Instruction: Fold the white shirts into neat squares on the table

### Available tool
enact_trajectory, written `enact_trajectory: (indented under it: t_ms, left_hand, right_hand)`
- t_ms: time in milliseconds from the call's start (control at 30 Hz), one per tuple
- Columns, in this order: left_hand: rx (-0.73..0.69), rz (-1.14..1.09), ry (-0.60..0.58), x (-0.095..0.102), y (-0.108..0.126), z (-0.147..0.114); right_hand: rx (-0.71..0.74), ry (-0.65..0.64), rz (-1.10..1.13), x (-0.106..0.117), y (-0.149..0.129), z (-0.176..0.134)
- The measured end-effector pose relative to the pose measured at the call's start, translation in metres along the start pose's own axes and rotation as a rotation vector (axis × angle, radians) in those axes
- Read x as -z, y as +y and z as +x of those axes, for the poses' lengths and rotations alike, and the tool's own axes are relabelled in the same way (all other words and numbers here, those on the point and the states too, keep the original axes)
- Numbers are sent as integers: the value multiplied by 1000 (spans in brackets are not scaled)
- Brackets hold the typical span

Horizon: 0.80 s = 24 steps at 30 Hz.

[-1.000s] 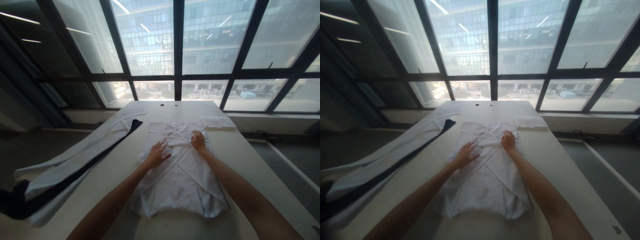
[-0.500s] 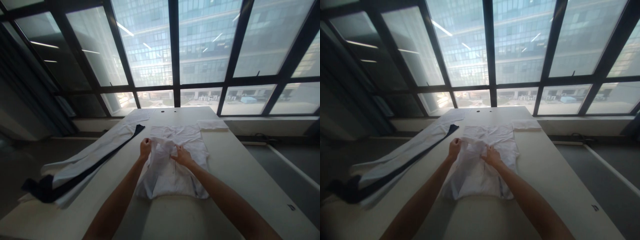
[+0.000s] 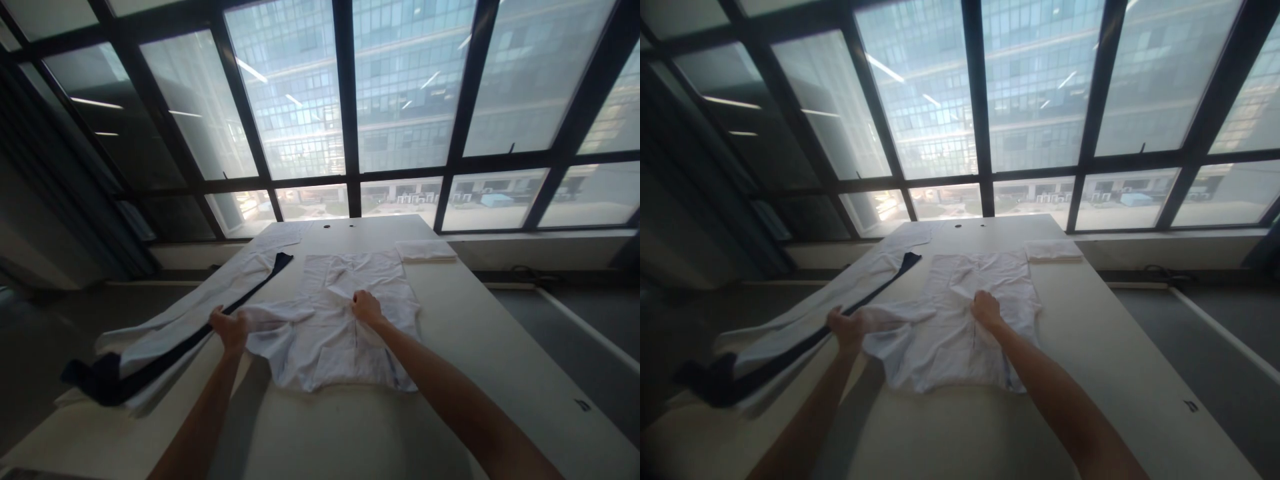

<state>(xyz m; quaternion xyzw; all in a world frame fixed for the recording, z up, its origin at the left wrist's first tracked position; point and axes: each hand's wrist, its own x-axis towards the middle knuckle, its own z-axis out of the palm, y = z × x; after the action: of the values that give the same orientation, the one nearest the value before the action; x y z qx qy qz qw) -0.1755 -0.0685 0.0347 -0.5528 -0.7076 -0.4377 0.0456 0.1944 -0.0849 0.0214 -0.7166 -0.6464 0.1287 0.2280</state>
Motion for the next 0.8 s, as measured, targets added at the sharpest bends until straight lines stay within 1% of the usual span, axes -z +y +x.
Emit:
enact_trajectory:
  t_ms: [33, 67, 133, 167, 200, 233, 300, 367, 433, 500, 567, 633, 667, 733, 800]
  left_hand:
    - [-69, 11, -28, -6, 3, -3]
    - [-161, 11, -94, -12, 8, -5]
    - [-369, 18, -292, -27, 17, -11]
    - [-445, 29, -382, -33, 20, -15]
    - [-490, 41, -448, -39, 23, -18]
    - [-514, 52, -489, -43, 24, -20]
    - [-539, 46, -544, -47, 23, -24]
    - [-527, 4, -592, -48, 18, -24]
    - [-477, -47, -622, -47, 13, -23]
    - [-415, -90, -634, -46, 9, -21]
    - [-367, -120, -631, -47, 8, -19]
    - [-319, -139, -625, -49, 10, -19]
    - [-292, -142, -622, -49, 11, -19]
    - [-232, -133, -604, -49, 15, -19]
    - [-162, -106, -540, -45, 19, -15]
  right_hand:
    - [-23, 38, 33, 3, 3, 3]
    - [-42, 82, 67, 9, 8, 5]
    - [-70, 186, 133, 25, 23, 10]
    - [-83, 241, 163, 36, 35, 11]
    - [-98, 295, 187, 48, 49, 11]
    - [-117, 345, 207, 61, 65, 9]
    - [-180, 435, 230, 84, 104, 0]
    - [-256, 508, 259, 99, 148, -17]
    - [-314, 539, 248, 105, 194, -40]
    - [-394, 570, 227, 105, 234, -62]
    - [-462, 554, 169, 103, 262, -79]
    - [-485, 560, 66, 102, 271, -88]
    - [-448, 573, 2, 102, 268, -90]
    - [-289, 574, -127, 101, 250, -87]
    - [-122, 515, -233, 96, 224, -79]
